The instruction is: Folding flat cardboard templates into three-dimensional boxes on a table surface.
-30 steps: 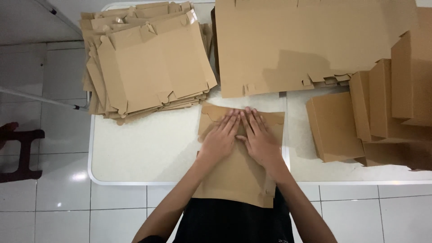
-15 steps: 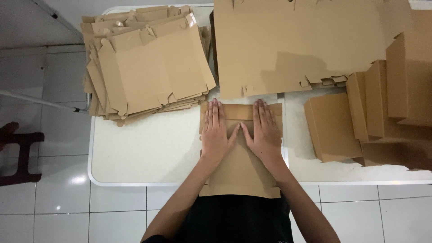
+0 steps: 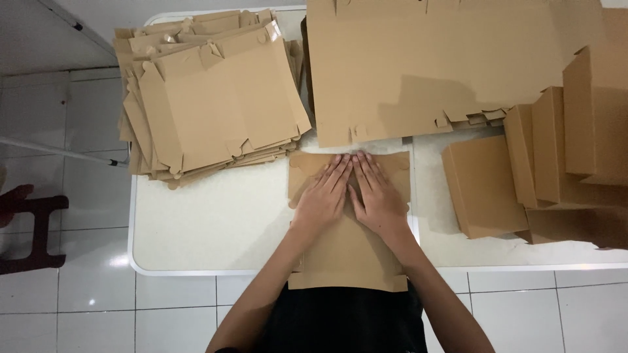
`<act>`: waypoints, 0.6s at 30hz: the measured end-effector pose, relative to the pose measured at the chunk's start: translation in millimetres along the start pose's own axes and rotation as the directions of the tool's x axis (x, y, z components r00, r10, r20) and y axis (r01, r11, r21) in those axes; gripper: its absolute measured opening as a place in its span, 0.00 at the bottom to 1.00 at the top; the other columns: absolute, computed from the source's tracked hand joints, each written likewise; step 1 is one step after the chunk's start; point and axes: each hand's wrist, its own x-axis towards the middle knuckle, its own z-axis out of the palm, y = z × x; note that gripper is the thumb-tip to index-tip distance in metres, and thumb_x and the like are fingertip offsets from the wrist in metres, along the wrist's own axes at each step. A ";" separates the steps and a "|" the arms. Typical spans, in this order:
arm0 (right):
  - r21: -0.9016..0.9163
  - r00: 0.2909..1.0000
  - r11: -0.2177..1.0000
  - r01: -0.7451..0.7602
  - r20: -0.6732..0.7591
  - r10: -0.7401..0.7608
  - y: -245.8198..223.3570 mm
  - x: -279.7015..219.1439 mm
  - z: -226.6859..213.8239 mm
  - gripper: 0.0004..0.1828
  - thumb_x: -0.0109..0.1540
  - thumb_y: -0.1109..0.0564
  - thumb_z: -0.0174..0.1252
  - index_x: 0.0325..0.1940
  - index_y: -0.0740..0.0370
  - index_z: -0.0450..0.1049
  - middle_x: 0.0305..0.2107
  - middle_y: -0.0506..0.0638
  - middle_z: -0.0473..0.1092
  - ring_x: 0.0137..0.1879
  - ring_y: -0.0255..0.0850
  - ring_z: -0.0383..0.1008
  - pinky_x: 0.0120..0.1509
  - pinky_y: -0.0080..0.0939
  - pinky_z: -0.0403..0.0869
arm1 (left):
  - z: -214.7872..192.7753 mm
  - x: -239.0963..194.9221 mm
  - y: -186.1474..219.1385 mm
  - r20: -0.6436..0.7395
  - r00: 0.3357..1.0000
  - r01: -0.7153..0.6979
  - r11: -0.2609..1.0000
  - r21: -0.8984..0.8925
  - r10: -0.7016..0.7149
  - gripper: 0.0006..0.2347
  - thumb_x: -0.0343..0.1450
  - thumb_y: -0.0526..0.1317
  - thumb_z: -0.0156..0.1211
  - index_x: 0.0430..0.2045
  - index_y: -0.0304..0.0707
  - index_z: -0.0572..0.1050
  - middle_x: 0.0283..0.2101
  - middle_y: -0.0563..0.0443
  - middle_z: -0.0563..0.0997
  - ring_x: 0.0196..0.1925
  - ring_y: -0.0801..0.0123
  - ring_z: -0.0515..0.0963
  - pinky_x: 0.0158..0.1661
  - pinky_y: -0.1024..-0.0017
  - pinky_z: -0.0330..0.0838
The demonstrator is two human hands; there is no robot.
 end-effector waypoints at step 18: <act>0.320 0.875 0.868 -0.379 -0.182 0.449 -6.9 0.4 -40.7 0.57 0.56 0.53 0.69 0.80 0.62 0.41 0.68 0.64 0.53 0.75 0.62 0.55 0.74 0.65 0.66 | -41.7 3.0 19.4 -0.164 0.835 0.521 0.851 -0.070 -0.525 0.47 0.68 0.64 0.60 0.74 0.31 0.45 0.74 0.31 0.49 0.76 0.43 0.52 0.72 0.46 0.42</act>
